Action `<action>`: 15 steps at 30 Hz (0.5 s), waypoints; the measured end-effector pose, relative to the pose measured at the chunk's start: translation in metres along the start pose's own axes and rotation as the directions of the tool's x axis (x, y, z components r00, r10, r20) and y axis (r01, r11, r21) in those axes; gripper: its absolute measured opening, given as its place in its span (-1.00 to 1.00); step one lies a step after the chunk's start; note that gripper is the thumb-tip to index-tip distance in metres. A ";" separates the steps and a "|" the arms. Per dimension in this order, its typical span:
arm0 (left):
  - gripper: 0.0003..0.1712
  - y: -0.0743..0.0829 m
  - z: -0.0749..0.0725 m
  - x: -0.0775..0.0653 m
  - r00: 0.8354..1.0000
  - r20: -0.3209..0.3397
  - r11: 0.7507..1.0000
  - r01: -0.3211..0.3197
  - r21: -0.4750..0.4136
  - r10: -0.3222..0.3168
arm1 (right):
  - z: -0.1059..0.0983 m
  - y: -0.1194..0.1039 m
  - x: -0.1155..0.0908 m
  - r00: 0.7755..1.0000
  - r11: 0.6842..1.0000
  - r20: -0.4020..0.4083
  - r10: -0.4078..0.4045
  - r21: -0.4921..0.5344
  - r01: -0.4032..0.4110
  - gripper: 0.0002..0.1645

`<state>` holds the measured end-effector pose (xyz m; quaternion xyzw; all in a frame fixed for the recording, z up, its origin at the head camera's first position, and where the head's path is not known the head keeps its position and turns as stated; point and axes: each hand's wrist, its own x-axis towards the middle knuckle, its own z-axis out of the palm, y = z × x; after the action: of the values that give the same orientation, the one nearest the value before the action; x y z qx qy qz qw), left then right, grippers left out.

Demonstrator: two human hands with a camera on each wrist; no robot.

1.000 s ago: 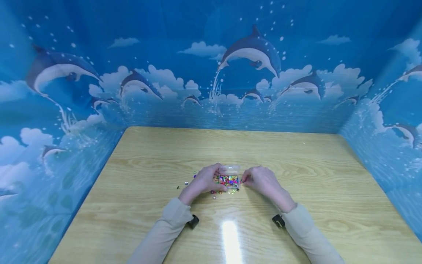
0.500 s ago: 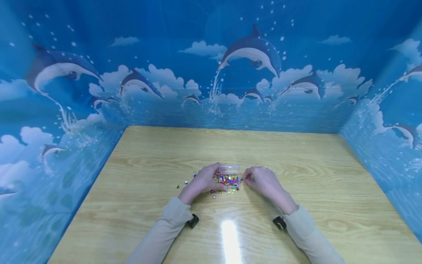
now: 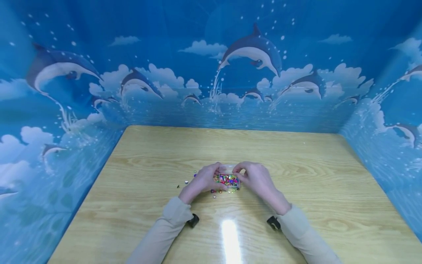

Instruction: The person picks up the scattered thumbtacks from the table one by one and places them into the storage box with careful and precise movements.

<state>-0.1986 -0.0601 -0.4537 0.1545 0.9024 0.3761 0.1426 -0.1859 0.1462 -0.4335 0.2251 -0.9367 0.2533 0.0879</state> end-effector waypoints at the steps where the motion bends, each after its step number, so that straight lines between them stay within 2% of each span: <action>1: -0.23 0.000 0.000 0.000 1.000 -0.001 1.000 -0.001 -0.003 0.001 | 0.001 -0.001 0.000 1.000 1.000 -0.001 -0.001 0.005 0.001 -0.91; 7: -0.24 -0.001 0.000 0.001 1.000 0.000 1.000 -0.012 -0.015 0.012 | 0.002 -0.001 -0.001 1.000 1.000 0.001 0.000 0.010 0.000 -0.90; 15: -0.23 -0.002 0.000 0.000 0.999 -0.006 0.999 -0.035 -0.021 0.035 | -0.006 0.005 -0.004 0.999 0.998 0.003 0.047 0.042 -0.048 -0.88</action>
<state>-0.1988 -0.0622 -0.4551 0.1678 0.8959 0.3885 0.1352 -0.1846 0.1550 -0.4313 0.2049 -0.9364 0.2747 0.0760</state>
